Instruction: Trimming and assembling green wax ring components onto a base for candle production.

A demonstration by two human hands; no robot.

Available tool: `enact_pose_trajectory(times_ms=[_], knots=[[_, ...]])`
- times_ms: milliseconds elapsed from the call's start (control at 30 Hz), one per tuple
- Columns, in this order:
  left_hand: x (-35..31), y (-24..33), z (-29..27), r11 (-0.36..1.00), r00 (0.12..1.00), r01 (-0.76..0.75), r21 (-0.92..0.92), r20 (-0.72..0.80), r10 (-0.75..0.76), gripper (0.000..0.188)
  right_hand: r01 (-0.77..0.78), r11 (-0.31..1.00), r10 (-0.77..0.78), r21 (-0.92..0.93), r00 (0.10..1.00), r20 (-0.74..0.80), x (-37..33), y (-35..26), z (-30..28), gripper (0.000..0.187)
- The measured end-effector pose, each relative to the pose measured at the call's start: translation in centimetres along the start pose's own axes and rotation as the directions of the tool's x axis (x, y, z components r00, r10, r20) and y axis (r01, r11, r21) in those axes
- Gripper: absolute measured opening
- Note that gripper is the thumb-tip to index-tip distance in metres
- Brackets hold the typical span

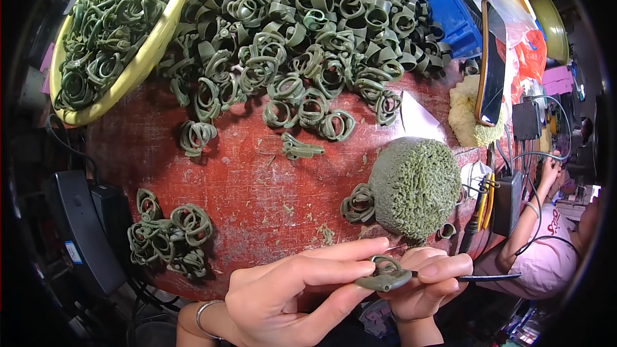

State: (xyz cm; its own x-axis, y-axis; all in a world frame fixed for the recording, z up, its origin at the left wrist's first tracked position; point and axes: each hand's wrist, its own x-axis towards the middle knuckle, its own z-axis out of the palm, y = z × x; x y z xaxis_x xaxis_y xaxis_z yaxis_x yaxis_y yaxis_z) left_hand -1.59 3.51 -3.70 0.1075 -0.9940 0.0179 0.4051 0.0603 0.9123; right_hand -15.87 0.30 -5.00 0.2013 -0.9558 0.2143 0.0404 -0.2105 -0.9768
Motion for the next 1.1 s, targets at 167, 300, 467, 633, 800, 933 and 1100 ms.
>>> enact_pose_trajectory(times_ms=[167, 300, 467, 633, 800, 933, 1100], knots=[[0.1, -0.1, 0.0, 1.0, 1.0, -0.028, 0.0, 0.0, 0.028, 0.017, 0.006, 1.0, -0.006, 0.003, 1.0, 0.012, -0.1, 0.0, -0.2, 0.032], [0.1, 0.0, -0.1, 0.999, 1.0, -0.031, 0.027, 0.0, 0.031, 0.016, -0.011, 1.0, 0.01, -0.019, 0.998, -0.069, -0.5, 0.2, 0.1, 0.033], [0.8, 0.7, -0.2, 0.984, 0.998, -0.022, 0.176, -0.052, 0.031, 0.017, -0.035, 0.999, 0.036, 0.006, 0.997, -0.075, -0.5, 0.1, 0.0, 0.033], [0.9, 0.8, -0.1, 0.985, 0.998, -0.024, 0.173, -0.048, 0.033, 0.018, -0.071, 0.996, 0.076, 0.059, 0.994, -0.078, -0.1, -0.1, 0.0, 0.033], [-0.1, 0.6, 0.3, 0.995, 1.0, 0.021, 0.098, -0.008, -0.02, 0.019, -0.099, 0.991, 0.106, 0.094, 0.992, -0.07, -0.2, -0.2, -0.2, 0.033], [0.1, 0.7, 0.3, 0.994, 0.999, 0.009, 0.109, 0.03, -0.012, 0.02, -0.072, 0.997, 0.071, -0.006, 0.996, -0.056, -0.2, 0.1, -0.3, 0.033], [0.2, 0.5, 0.4, 0.993, 0.998, -0.055, 0.108, 0.034, 0.051, 0.019, 0.074, 0.997, -0.075, -0.016, 0.986, -0.147, -0.6, 0.5, -0.1, 0.03]])
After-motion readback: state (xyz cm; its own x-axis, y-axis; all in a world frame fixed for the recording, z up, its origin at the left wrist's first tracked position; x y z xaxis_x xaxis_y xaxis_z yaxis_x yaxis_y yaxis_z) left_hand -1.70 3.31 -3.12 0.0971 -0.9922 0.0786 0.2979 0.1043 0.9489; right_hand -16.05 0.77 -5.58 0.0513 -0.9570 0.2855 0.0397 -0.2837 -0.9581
